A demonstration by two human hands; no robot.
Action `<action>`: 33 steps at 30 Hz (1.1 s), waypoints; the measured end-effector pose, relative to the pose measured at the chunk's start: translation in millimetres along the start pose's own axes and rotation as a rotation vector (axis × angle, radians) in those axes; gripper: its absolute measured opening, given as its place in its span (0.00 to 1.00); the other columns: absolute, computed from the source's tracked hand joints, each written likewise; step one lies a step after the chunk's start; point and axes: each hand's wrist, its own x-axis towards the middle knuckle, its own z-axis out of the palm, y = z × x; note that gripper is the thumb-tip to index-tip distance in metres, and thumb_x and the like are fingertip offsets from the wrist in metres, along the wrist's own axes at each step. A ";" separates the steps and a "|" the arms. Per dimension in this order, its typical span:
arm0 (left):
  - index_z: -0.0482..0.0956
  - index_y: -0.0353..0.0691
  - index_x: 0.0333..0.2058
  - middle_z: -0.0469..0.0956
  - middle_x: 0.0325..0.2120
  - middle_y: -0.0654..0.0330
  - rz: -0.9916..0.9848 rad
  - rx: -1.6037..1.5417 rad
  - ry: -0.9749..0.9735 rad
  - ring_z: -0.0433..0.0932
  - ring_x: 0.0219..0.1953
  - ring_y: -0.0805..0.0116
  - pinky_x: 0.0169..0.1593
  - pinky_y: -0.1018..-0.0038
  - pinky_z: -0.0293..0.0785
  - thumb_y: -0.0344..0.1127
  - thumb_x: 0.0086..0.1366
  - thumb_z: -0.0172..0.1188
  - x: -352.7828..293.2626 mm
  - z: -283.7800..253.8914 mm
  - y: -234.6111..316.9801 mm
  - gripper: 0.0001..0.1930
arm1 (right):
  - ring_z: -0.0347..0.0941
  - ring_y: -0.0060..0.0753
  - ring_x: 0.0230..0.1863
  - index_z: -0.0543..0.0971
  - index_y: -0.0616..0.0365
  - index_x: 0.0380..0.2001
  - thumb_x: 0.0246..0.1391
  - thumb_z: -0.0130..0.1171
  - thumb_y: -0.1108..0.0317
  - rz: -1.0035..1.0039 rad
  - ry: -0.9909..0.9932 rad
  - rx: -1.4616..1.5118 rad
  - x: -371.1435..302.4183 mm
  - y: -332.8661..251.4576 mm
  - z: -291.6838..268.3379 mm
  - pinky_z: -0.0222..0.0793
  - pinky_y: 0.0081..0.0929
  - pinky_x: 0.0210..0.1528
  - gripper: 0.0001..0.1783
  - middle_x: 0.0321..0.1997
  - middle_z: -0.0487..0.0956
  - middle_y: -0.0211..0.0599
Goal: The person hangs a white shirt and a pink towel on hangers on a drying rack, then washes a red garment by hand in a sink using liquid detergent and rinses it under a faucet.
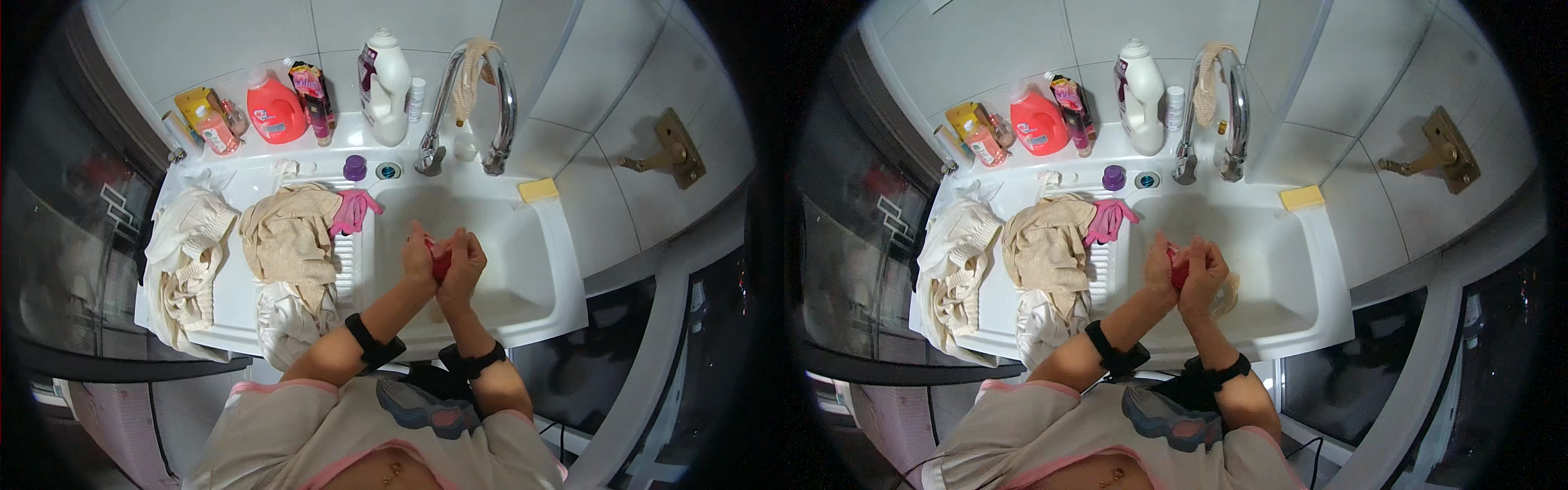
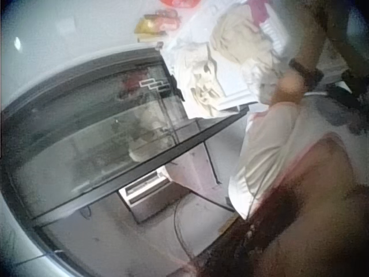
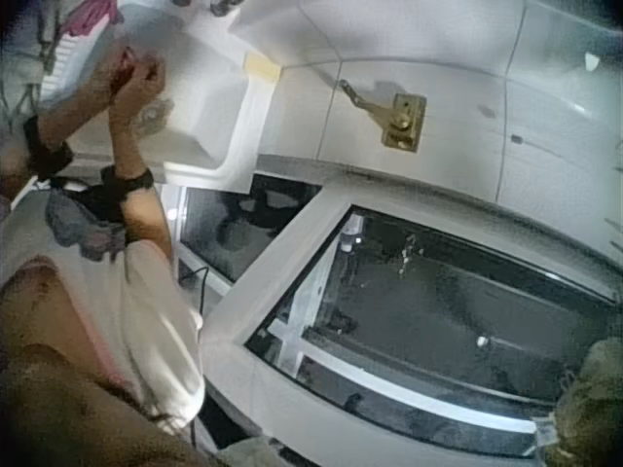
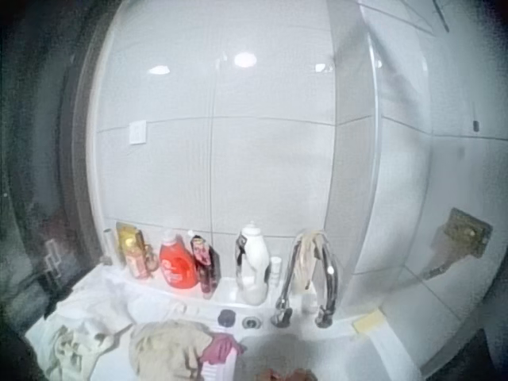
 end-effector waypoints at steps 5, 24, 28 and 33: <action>0.61 0.43 0.16 0.59 0.13 0.68 0.082 0.044 0.069 0.59 0.16 0.75 0.20 0.74 0.59 0.50 0.60 0.42 -5.7 8.3 -5.8 0.20 | 0.55 0.14 0.14 0.63 0.57 0.12 0.55 0.42 0.62 -0.003 0.012 -0.035 1.1 -7.1 -0.4 0.52 0.15 0.16 0.20 0.10 0.64 0.25; 0.62 0.38 0.35 0.67 0.30 0.60 0.237 0.538 -0.432 0.69 0.33 0.71 0.36 0.76 0.69 0.28 0.40 0.65 20.3 3.2 52.3 0.24 | 0.68 0.25 0.37 0.68 0.62 0.39 0.44 0.53 0.76 0.346 -0.451 -0.251 31.4 -26.4 -32.9 0.62 0.21 0.42 0.15 0.34 0.73 0.34; 0.62 0.37 0.36 0.68 0.31 0.59 0.274 0.642 -0.516 0.70 0.33 0.71 0.35 0.77 0.70 0.25 0.42 0.63 4.1 11.5 65.1 0.22 | 0.67 0.21 0.36 0.70 0.63 0.38 0.46 0.51 0.75 0.198 -0.474 -0.276 36.4 -33.4 -45.0 0.61 0.19 0.42 0.13 0.35 0.73 0.32; 0.65 0.33 0.40 0.72 0.33 0.57 0.280 0.754 -0.590 0.74 0.33 0.71 0.34 0.80 0.71 0.22 0.49 0.56 -4.8 16.8 83.4 0.17 | 0.68 0.21 0.35 0.70 0.61 0.39 0.48 0.47 0.72 0.179 -0.354 -0.069 46.5 -49.8 -58.3 0.61 0.19 0.41 0.12 0.36 0.73 0.31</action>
